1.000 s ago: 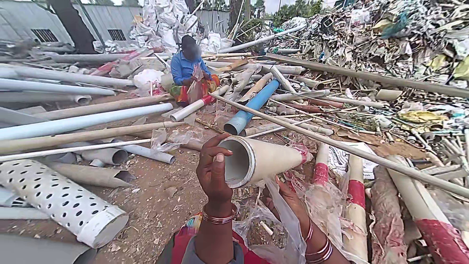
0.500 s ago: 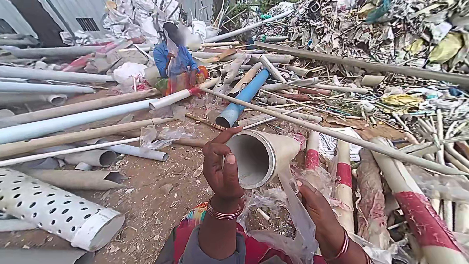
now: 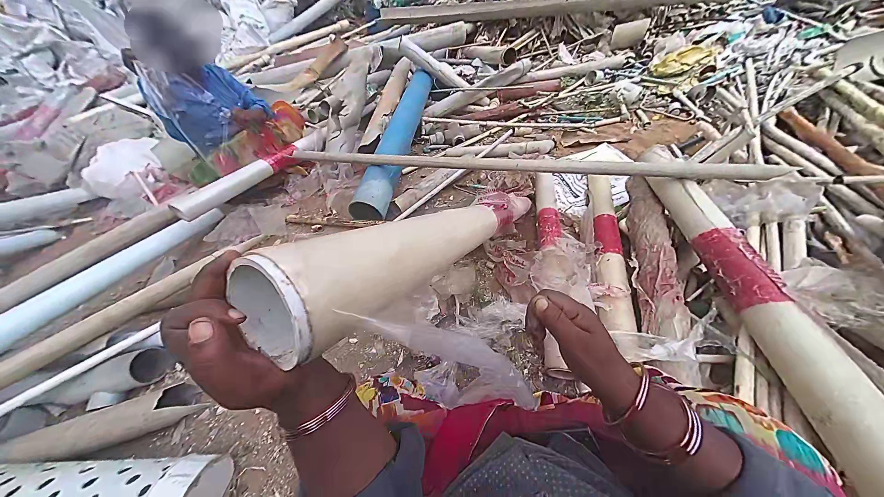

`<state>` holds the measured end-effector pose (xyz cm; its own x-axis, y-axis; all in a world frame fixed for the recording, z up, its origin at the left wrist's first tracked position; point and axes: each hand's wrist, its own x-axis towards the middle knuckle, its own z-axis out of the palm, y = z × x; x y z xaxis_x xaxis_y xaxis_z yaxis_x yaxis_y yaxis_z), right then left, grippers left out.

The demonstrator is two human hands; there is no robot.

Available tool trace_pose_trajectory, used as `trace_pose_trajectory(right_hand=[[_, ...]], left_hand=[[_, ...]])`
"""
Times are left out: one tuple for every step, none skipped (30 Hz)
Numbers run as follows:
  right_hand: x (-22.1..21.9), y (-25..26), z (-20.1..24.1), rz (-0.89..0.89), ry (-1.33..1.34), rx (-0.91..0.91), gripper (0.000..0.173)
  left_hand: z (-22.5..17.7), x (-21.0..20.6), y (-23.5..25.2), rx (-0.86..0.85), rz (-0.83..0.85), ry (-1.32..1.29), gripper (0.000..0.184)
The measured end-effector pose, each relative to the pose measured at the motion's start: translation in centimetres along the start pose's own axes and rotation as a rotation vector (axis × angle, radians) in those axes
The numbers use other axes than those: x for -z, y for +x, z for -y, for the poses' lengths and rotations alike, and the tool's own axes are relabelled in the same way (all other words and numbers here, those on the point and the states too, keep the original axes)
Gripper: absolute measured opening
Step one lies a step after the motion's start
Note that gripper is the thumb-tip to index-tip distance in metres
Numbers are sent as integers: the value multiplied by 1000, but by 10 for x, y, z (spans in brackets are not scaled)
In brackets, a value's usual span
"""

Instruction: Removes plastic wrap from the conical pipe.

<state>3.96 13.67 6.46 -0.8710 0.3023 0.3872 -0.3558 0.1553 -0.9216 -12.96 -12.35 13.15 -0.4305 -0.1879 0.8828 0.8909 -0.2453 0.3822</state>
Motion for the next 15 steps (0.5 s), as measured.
trace_pose_trajectory(right_hand=[[2, 3, -2, -19, -11, -29, 30], [3, 5, -5, -18, -26, -53, 30], [2, 5, -8, -3, -40, -72, 29], [-1, 6, -10, 21, -53, -91, 28], [-3, 6, -12, 52, -65, -106, 27], [-6, 6, -13, 87, -77, -121, 27], [-7, 6, -13, 116, -90, -137, 27], [-9, 6, -12, 139, -102, -155, 27], [-10, 7, -11, 159, -117, -172, 27], [-10, 8, -9, 178, -133, -189, 27], [-10, 9, -6, 202, -152, -210, 27], [-10, 12, -4, 235, -175, -238, 28], [-9, 13, -2, 273, -201, -267, 30], [-8, 14, 0, 317, -231, -292, 32], [-7, 15, 3, 367, -258, -309, 34]], left_hand=[[3, 4, 0, 13, -43, 20, 31], [5, 8, 0, 24, -72, 35, 32], [6, 12, -1, 34, -81, 44, 32], [8, 16, 0, 40, -67, 43, 31], [8, 19, 1, 37, -36, 32, 30], [9, 21, 2, 27, -5, 17, 31], [9, 21, 2, 14, 25, 6, 32], [10, 20, 3, 0, 43, 0, 32], [10, 19, 3, -11, 46, -2, 33], [10, 18, 3, -14, 35, 2, 33], [9, 17, 4, -8, 9, 15, 33], [8, 19, 3, 8, -16, 33, 33], [9, 25, 1, 37, -41, 41, 32], [11, 30, -4, 115, -89, 42, 29], [11, 32, -9, 265, -152, 72, 27]])
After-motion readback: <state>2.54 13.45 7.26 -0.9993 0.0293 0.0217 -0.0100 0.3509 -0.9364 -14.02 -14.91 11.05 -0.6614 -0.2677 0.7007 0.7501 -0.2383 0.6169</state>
